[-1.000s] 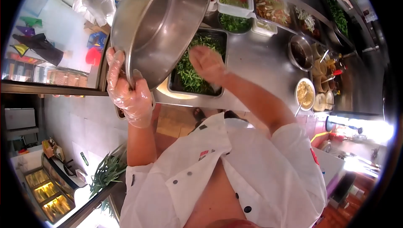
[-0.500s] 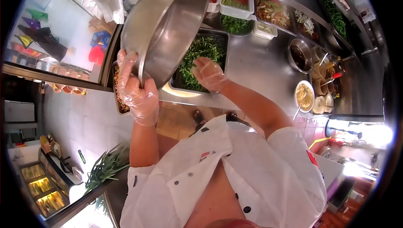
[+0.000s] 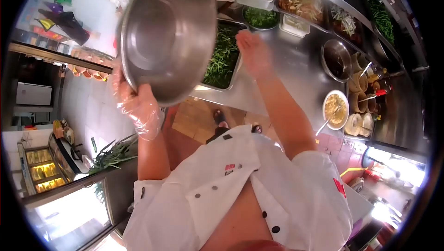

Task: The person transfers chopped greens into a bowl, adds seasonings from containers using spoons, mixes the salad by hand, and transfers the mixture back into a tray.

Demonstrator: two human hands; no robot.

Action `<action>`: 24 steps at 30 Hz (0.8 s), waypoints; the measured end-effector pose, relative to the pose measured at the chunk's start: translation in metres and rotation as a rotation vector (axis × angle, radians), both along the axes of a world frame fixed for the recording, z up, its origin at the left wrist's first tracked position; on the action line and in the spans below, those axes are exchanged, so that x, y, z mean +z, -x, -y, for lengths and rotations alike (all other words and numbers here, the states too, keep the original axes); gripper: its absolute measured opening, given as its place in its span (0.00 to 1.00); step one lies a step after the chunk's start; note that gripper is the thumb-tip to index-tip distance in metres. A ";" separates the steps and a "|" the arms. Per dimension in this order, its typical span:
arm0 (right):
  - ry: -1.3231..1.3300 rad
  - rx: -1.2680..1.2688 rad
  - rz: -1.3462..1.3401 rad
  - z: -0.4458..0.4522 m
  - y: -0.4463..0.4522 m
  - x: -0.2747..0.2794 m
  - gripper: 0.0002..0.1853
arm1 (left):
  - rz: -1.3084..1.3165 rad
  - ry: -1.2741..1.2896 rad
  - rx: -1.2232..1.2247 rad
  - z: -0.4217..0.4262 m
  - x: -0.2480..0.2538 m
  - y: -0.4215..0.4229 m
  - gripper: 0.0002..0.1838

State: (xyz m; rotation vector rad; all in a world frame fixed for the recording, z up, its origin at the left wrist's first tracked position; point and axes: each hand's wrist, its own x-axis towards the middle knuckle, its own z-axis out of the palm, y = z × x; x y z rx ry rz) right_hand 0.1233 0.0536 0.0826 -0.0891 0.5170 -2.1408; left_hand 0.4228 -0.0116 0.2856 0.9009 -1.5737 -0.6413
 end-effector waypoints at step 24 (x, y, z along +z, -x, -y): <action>-0.329 -0.106 0.259 -0.225 0.003 -0.035 0.14 | 0.834 -0.020 -0.337 0.032 -0.223 0.096 0.21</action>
